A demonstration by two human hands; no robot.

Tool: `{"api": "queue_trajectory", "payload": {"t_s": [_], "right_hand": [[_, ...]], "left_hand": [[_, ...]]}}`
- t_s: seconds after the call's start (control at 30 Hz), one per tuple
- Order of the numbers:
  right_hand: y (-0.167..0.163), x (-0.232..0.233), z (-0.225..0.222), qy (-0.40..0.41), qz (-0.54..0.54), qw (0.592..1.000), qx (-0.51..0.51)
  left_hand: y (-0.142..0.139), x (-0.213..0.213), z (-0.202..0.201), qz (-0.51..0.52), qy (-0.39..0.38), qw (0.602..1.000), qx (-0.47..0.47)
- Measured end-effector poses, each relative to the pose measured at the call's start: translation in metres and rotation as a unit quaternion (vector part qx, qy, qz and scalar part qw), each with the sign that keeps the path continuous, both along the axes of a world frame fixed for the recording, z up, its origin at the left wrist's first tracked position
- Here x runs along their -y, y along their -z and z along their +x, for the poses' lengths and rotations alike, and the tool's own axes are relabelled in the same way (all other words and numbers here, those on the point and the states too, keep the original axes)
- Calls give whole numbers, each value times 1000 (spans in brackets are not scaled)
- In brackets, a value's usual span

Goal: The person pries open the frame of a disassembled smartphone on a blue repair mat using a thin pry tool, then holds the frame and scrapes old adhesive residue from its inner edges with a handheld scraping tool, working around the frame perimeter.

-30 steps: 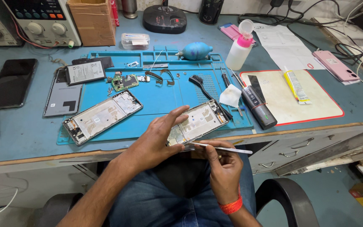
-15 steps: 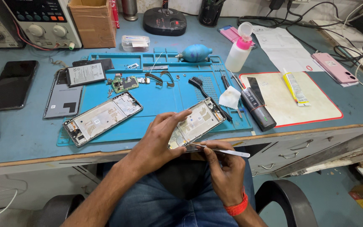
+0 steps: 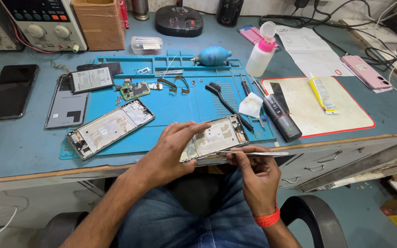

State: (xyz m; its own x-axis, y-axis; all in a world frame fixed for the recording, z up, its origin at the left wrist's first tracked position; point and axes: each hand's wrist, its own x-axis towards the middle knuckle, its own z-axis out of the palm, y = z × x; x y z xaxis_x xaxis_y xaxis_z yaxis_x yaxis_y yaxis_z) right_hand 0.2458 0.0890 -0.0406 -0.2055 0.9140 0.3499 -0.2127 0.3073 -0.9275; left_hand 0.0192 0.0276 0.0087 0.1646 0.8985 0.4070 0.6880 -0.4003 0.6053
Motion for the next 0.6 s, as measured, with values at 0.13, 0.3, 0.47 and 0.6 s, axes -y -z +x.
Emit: {"api": "queue_trajectory", "payload": {"t_s": [0.13, 0.3, 0.47, 0.6], "right_hand": [[-7, 7, -2, 23, 25, 999, 32], [-17, 14, -3, 50, 65, 989, 123], [-19, 4, -1, 29, 9, 991, 133], [-15, -12, 1, -30, -136, 990, 3]], "left_hand": [[-1, 0, 1, -3, 2, 1000, -4], [0, -1, 0, -10, 0, 1000, -7], [6, -5, -1, -36, 9, 999, -28], [9, -10, -2, -54, 18, 995, -78]]}}
